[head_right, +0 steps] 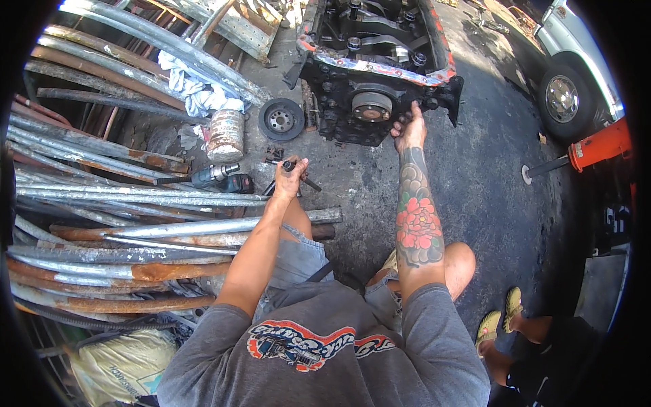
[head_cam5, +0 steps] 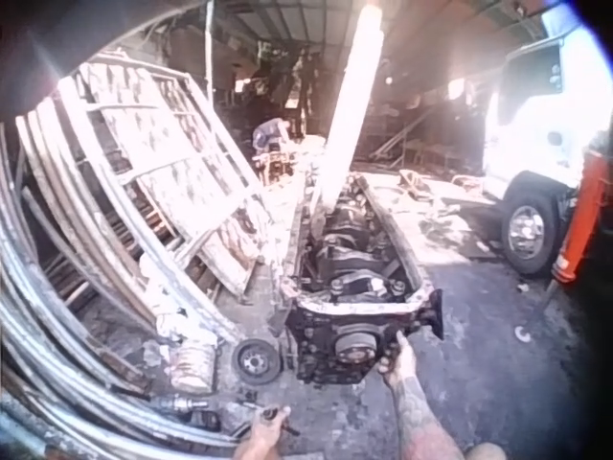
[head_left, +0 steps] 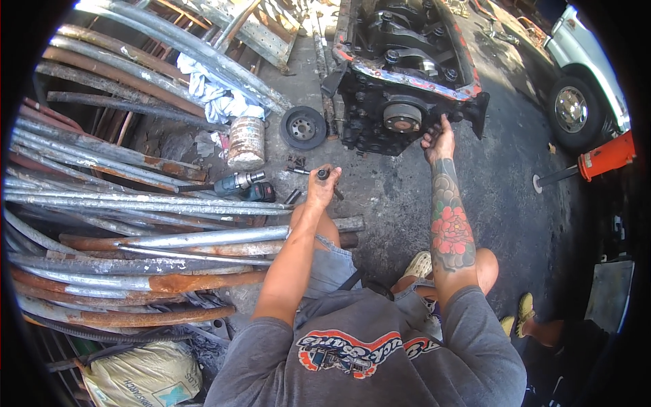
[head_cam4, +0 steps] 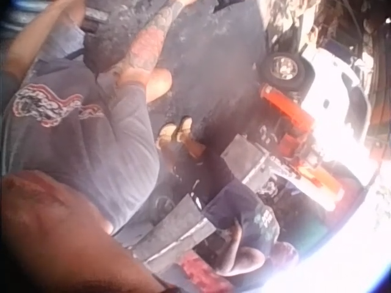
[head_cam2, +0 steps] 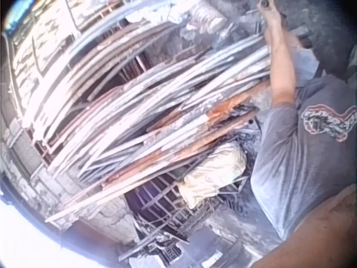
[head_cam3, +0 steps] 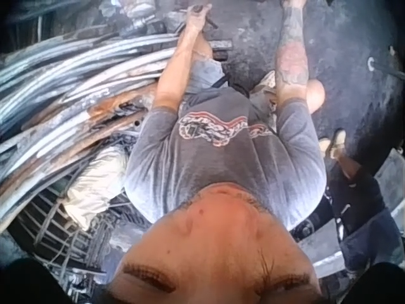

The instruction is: The recorder is using a socket wrench and other tools to tighten bolts on an engine block component.

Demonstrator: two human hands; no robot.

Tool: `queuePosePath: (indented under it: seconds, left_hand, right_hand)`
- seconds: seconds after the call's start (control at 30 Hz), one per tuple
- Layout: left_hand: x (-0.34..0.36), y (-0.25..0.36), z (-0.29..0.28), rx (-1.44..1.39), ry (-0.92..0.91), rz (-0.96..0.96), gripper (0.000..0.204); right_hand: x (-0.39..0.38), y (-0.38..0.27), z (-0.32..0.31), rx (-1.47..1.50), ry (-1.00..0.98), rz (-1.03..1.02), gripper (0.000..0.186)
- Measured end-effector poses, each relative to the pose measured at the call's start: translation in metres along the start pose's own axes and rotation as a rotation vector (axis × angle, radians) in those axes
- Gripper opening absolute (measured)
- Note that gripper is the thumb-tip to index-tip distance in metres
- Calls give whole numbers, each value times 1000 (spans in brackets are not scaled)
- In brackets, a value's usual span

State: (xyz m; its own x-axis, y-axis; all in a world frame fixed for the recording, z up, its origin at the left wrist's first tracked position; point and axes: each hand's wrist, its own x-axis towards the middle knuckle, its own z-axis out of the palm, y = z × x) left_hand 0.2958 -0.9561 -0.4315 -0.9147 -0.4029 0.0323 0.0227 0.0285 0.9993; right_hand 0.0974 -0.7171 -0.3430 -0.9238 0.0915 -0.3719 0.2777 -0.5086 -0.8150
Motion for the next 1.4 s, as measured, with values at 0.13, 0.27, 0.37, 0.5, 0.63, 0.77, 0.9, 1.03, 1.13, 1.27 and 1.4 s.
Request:
queuePosePath:
  seconds: [0.13, 0.27, 0.37, 0.5, 0.63, 0.77, 0.9, 1.03, 1.13, 1.27, 1.4]
  left_hand:
    - [-6, -2, 10, -11, -24, 9, 32]
    - [-4, -4, 21, 21, -38, 21, 33]
    - [-7, -6, 13, 95, -52, 68, 32]
    - [-9, 1, 20, 98, -57, 81, 33]
    - [-7, -2, 20, 63, -49, 38, 31]
    - [-8, -3, 1, -17, -23, 20, 30]
    - [-4, -9, -9, -86, -34, -4, 30]
    - [-13, -3, -11, -71, -7, 3, 30]
    - [-12, 4, 7, 1, -50, 27, 30]
    - [-19, 20, 61, 181, -71, 147, 30]
    - [-34, 80, 104, -209, -238, 12, 37]
  right_hand:
    - [19, -7, -15, 178, 23, 113, 53]
    - [37, 0, -21, -43, 83, -73, 52]
    - [12, 9, -6, -224, 150, -185, 52]
    - [9, -9, -16, 36, 42, 153, 48]
    - [34, -18, -30, -37, -35, 99, 43]
    - [-4, 5, -44, -64, 70, -53, 32]
    - [-27, 84, -96, -632, 77, 96, 37]
    - [-77, 117, -53, -376, -396, 579, 70]
    - [-92, 123, -39, -713, -631, 592, 89]
    - [-94, 118, -74, -1672, -1006, 56, 90]
    - [-130, 68, -102, -1714, -1043, -83, 89]
